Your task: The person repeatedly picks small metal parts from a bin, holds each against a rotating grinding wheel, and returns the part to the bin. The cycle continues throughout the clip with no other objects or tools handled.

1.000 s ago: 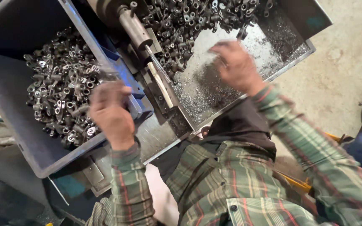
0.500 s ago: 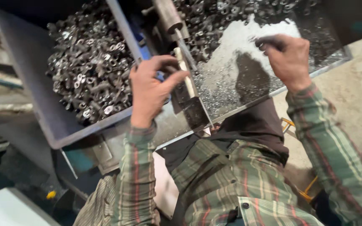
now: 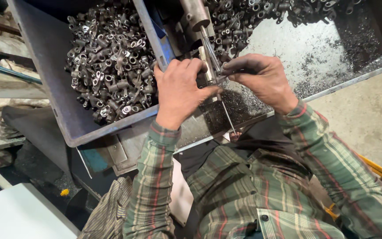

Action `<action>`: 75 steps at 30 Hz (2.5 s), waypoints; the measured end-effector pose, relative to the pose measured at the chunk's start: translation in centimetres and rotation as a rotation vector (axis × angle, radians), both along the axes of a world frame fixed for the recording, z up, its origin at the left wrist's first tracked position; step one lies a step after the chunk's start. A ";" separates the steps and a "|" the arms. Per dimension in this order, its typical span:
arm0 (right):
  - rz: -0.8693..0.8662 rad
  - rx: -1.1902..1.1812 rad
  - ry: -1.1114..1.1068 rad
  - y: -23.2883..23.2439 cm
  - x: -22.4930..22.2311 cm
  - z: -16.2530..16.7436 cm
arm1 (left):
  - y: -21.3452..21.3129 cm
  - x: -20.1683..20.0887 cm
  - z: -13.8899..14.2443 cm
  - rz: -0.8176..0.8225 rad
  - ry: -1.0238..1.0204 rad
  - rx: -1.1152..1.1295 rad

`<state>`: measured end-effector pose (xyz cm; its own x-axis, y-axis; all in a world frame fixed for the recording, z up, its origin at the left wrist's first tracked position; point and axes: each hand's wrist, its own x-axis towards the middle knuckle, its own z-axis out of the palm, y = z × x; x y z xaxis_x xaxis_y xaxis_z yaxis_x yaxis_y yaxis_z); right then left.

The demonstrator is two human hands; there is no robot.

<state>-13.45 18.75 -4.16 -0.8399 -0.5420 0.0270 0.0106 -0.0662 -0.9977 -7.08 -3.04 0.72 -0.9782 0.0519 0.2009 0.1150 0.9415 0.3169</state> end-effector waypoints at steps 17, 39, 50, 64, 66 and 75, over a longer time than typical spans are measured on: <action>-0.103 0.223 0.613 -1.0 0.7 2.1 | 1.2 0.2 0.5 0.042 0.026 -0.096; -0.085 0.521 1.007 -0.1 -2.1 0.8 | 1.9 -0.2 -0.7 0.202 0.068 -0.164; -0.123 0.467 0.875 -0.5 -1.9 -1.7 | 1.9 0.0 -1.3 0.188 0.112 -0.176; -0.132 0.460 0.885 -0.7 -1.7 -1.4 | 0.8 0.7 -1.0 0.036 0.102 -0.157; -0.134 0.451 0.869 -0.8 -1.6 -1.3 | 0.5 0.5 -1.0 0.034 0.094 -0.143; -0.182 0.411 0.744 -0.6 -1.2 -1.6 | 1.2 -0.3 0.3 -0.019 0.061 -0.106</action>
